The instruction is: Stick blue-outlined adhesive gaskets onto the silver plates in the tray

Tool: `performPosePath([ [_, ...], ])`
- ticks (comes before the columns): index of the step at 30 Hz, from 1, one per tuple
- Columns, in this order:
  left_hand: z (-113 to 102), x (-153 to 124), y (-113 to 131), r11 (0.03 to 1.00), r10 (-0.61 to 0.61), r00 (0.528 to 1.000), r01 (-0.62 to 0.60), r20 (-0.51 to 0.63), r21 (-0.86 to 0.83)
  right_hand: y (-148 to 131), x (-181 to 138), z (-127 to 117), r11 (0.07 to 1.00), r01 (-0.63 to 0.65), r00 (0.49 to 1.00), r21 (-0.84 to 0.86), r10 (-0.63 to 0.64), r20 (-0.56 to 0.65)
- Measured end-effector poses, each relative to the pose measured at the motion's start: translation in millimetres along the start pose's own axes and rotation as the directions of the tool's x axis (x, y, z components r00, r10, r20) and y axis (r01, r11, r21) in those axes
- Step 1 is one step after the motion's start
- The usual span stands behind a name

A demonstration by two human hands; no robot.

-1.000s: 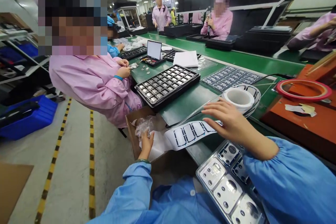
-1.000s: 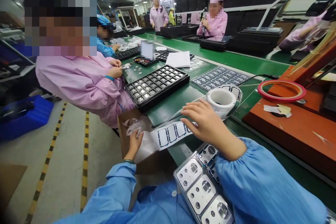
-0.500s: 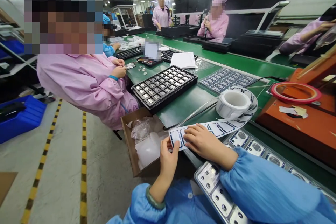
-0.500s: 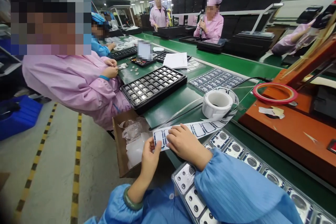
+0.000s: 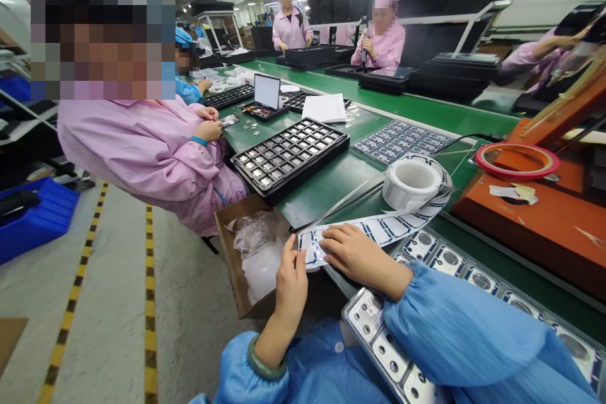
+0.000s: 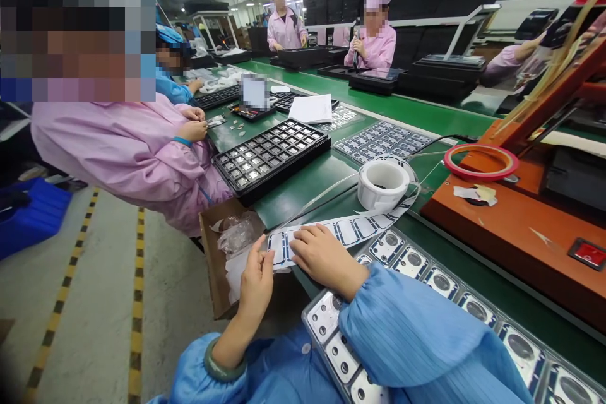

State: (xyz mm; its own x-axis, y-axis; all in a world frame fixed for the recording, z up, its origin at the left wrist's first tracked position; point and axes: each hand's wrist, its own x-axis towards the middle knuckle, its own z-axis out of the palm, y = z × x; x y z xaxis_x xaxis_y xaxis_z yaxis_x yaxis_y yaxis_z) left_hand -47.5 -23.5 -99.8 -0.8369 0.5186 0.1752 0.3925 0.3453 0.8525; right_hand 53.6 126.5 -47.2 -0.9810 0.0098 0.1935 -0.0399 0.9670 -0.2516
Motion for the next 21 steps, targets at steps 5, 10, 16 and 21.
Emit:
performPosePath([
  [5,0.5,-0.8,-0.1,0.995,0.053,0.998,-0.056,0.039,0.081,0.4,0.8,-1.6,1.000,0.002,1.000,0.005,-0.002,-0.002],
  [10,1.1,-1.0,-5.7,0.975,0.158,0.987,-0.157,0.003,0.159,1.4,1.6,-3.4,1.000,0.019,1.000,0.015,-0.019,0.002],
  [16,-3.3,4.7,-7.1,0.903,0.397,0.913,-0.370,-0.096,0.220,1.6,0.9,0.2,1.000,-0.004,0.999,-0.001,0.004,-0.032],
  [21,-11.2,5.4,0.2,0.828,0.558,0.812,-0.530,-0.172,0.185,2.3,1.1,4.0,1.000,-0.014,0.999,0.008,0.014,-0.047],
])
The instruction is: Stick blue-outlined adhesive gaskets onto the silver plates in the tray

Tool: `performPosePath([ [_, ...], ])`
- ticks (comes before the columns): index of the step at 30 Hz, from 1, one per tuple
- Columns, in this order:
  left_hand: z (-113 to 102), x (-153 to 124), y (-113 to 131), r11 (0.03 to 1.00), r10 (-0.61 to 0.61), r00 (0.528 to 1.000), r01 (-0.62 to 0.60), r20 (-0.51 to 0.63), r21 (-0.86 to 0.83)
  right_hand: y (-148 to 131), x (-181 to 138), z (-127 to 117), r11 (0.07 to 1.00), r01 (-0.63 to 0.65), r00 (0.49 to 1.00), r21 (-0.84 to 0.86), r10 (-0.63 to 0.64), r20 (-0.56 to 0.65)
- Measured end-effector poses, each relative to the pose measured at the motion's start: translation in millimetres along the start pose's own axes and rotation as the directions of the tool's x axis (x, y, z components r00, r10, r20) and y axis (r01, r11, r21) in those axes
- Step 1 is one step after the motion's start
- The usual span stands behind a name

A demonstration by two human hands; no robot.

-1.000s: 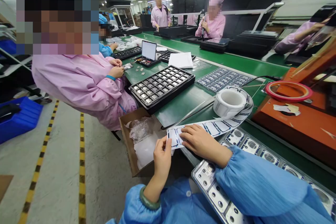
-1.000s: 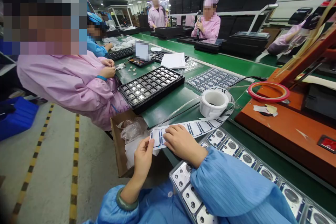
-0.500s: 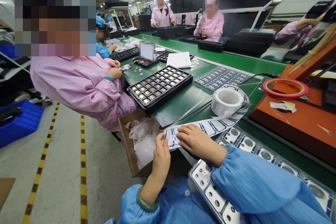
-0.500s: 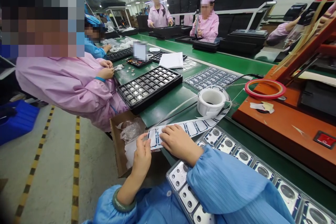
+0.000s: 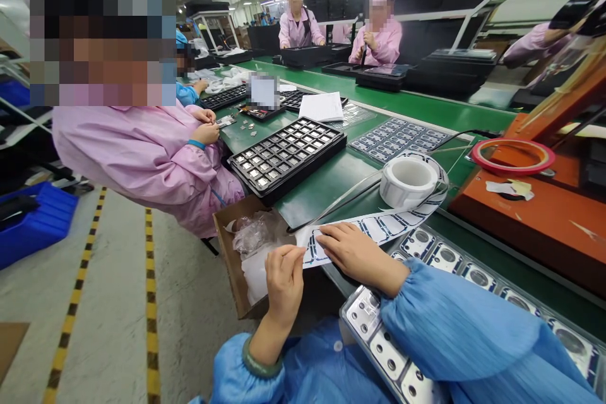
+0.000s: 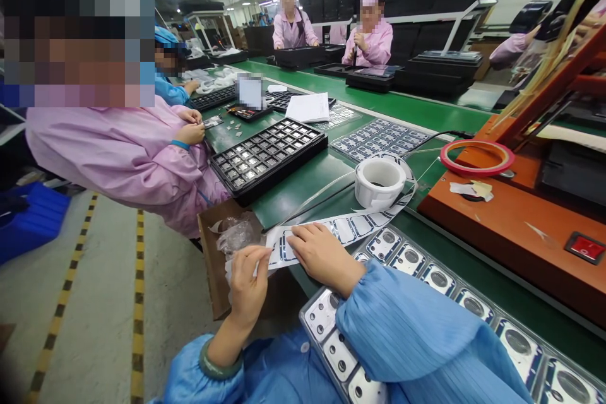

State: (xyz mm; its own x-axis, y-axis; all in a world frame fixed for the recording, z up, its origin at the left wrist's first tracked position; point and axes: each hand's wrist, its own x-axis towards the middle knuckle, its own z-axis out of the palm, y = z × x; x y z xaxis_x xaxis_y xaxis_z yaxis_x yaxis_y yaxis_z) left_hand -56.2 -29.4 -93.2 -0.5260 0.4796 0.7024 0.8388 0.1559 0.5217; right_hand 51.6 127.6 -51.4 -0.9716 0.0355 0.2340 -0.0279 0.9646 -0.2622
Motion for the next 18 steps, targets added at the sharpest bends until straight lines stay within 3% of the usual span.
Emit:
performPosePath([
  [3,-2.0,-1.0,11.4,0.993,0.057,0.998,-0.060,-0.032,-0.106,1.4,-0.1,0.7,1.000,-0.003,1.000,0.014,0.003,-0.003],
  [5,-2.0,-2.0,21.8,0.985,0.034,0.997,-0.046,-0.070,-0.165,2.3,-0.5,0.3,1.000,-0.003,1.000,0.024,0.003,-0.002],
  [10,-5.1,5.2,49.0,0.923,-0.226,0.961,0.159,-0.159,-0.350,1.5,-1.2,-0.1,0.999,0.011,1.000,0.039,-0.011,-0.002],
  [14,-8.3,13.3,68.5,0.770,-0.469,0.883,0.425,0.029,-0.477,1.8,0.3,0.5,0.999,0.015,0.999,0.044,-0.013,-0.033],
  [16,-8.2,13.8,73.9,0.720,-0.485,0.866,0.476,0.125,-0.504,5.1,0.2,-5.3,0.998,0.027,0.997,0.056,-0.022,-0.075],
  [18,-7.9,11.8,74.0,0.700,-0.497,0.855,0.497,0.150,-0.514,10.1,-2.0,-19.0,0.994,0.050,0.987,0.099,-0.034,-0.158],
])
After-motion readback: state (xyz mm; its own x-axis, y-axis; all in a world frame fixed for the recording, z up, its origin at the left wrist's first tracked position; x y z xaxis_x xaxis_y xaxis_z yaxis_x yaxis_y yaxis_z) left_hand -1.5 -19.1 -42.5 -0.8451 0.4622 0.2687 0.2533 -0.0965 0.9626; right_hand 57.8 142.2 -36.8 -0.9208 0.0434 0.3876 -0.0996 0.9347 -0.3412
